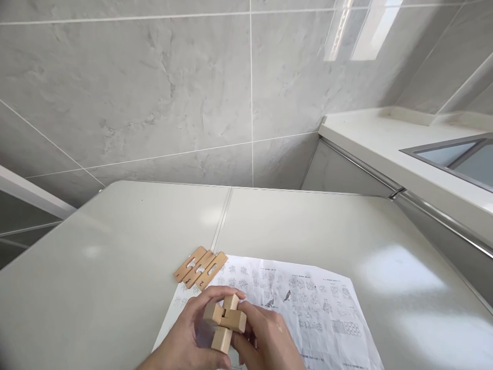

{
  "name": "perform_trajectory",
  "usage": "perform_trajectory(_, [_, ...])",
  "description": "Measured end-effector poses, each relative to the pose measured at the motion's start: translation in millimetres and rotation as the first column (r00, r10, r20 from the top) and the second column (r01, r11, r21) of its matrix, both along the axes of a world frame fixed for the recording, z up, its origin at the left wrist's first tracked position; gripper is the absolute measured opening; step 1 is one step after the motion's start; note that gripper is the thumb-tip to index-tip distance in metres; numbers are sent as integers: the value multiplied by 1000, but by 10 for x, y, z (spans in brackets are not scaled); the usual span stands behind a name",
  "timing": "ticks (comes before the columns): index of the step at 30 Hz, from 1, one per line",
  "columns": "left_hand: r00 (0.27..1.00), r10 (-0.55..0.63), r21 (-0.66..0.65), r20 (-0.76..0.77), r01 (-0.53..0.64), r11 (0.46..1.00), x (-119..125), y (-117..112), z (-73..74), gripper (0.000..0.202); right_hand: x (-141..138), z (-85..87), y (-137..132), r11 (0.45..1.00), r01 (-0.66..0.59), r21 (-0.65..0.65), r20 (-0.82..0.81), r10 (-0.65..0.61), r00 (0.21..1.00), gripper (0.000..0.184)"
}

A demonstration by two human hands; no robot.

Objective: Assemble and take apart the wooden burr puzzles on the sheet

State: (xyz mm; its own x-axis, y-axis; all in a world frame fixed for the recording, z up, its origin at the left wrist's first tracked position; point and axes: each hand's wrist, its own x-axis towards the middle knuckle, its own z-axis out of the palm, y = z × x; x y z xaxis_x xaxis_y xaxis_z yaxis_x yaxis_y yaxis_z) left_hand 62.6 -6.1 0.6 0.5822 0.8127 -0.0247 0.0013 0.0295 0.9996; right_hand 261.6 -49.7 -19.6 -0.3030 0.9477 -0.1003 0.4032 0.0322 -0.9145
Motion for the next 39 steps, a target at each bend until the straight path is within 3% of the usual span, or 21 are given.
perform_trajectory(10, [991, -83, -101, 104, 93, 990, -5, -21, -19, 84, -16, 107, 37, 991, 29, -128, -103, -42, 994, 9])
perform_trajectory(15, [995, -82, -33, 54, 84, 996, -61, -27, 21, 67, -55, 142, 57, 983, 40, -177, -163, -69, 984, 1])
perform_trajectory(18, [999, -34, -30, -17, 33, 999, -63, -6, 33, 59, -93, 119, 53, 963, 44, -266, -297, -125, 947, 22])
perform_trajectory(22, [995, 51, 49, -90, -47, 998, -80, 37, 5, 50, -106, 67, 26, 941, 26, -336, -408, -170, 897, 79])
perform_trajectory(23, [995, 45, 56, -95, -40, 998, -90, 46, -1, 49, -99, 60, 23, 942, 13, -336, -418, -161, 894, 85])
perform_trajectory(25, [994, 21, 66, -111, -14, 998, -110, 59, -2, 46, -76, 54, 25, 948, -20, -316, -424, -122, 897, 80])
perform_trajectory(28, [994, 11, 52, -109, -5, 999, -121, 64, 12, 43, -40, 54, 49, 956, -54, -289, -406, -71, 911, 65])
perform_trajectory(34, [994, 72, -57, -78, -76, 995, -88, 62, -25, 50, 29, 80, 89, 970, -28, -243, -256, -36, 966, 64])
perform_trajectory(39, [985, 154, -139, -79, -164, 977, -78, 82, -71, 53, 78, 156, 116, 972, 16, -233, -34, -25, 999, 61])
